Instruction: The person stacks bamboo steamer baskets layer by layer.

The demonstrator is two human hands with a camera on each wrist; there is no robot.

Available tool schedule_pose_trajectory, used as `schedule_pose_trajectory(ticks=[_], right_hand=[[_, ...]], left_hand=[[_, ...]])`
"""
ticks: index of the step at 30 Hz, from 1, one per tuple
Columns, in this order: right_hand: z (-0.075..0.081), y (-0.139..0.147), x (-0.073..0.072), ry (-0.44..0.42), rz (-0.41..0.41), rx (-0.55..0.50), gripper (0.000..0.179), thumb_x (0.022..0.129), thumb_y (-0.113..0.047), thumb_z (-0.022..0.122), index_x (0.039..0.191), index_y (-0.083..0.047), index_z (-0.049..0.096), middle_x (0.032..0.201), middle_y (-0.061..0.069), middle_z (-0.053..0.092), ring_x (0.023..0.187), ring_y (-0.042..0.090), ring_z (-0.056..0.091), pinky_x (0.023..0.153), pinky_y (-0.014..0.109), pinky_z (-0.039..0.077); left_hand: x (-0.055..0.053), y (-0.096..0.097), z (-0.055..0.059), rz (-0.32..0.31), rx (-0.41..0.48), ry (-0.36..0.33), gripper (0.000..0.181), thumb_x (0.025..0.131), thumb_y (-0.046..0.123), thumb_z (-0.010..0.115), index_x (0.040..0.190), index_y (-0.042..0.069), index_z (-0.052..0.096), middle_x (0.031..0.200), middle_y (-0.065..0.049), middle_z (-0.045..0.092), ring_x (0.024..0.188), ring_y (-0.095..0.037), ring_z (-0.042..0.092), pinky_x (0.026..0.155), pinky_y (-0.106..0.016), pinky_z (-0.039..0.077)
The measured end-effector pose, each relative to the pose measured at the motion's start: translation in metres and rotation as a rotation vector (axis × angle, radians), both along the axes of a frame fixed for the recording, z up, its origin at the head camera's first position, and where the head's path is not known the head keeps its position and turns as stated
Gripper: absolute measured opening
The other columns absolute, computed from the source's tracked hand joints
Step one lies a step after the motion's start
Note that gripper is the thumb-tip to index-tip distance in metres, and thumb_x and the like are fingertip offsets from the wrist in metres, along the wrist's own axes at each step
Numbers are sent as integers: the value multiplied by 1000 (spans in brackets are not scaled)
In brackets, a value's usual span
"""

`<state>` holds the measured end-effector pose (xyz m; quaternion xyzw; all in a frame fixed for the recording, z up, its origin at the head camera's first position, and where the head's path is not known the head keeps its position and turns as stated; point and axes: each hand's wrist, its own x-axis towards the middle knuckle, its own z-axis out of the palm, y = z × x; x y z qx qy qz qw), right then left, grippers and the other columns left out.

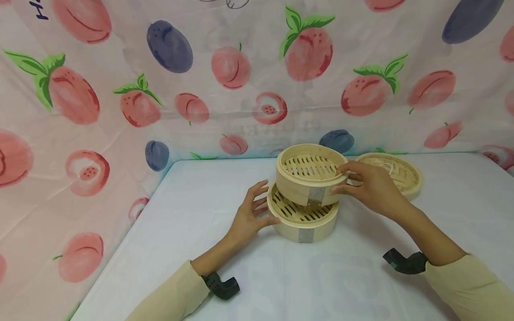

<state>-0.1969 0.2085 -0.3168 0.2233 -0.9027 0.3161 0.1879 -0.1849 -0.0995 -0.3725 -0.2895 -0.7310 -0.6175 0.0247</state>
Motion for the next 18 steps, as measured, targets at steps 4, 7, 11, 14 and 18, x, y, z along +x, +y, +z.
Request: schedule_pose_trajectory(ticks=[4, 7, 11, 14, 18], right_hand=[[0, -2, 2, 11, 11, 13, 40, 71, -24, 84, 102, -7, 65, 105, 15, 67, 94, 39, 66, 75, 51, 56], [2, -3, 4, 22, 24, 25, 40, 71, -24, 84, 102, -7, 66, 105, 14, 67, 96, 38, 66, 76, 51, 56], [3, -3, 4, 57, 34, 65, 38, 71, -24, 85, 101, -10, 65, 102, 10, 68, 99, 34, 64, 76, 51, 56], [3, -2, 5, 65, 43, 86, 39, 71, -24, 85, 101, -10, 65, 100, 9, 68, 97, 31, 62, 75, 51, 56], [2, -2, 5, 50, 56, 95, 38, 72, -27, 84, 101, -11, 66, 99, 6, 68, 94, 27, 61, 74, 50, 57]], left_hand=[[0, -1, 0, -9, 2, -8, 92, 75, -5, 78, 149, 12, 25, 142, -29, 34, 124, -46, 43, 101, -54, 40], [0, -1, 2, -13, 1, -4, 92, 76, -5, 77, 150, 11, 24, 141, -30, 36, 123, -48, 44, 101, -57, 40], [1, -1, 3, -19, -2, 5, 91, 77, -5, 76, 150, 10, 24, 141, -30, 36, 123, -48, 44, 101, -57, 40], [1, -1, 2, -25, -2, 14, 91, 77, -5, 76, 150, 11, 24, 141, -29, 35, 123, -47, 44, 101, -56, 40], [-5, -2, -6, -20, -1, 35, 93, 76, -4, 77, 151, 16, 25, 143, -23, 36, 124, -41, 45, 101, -50, 43]])
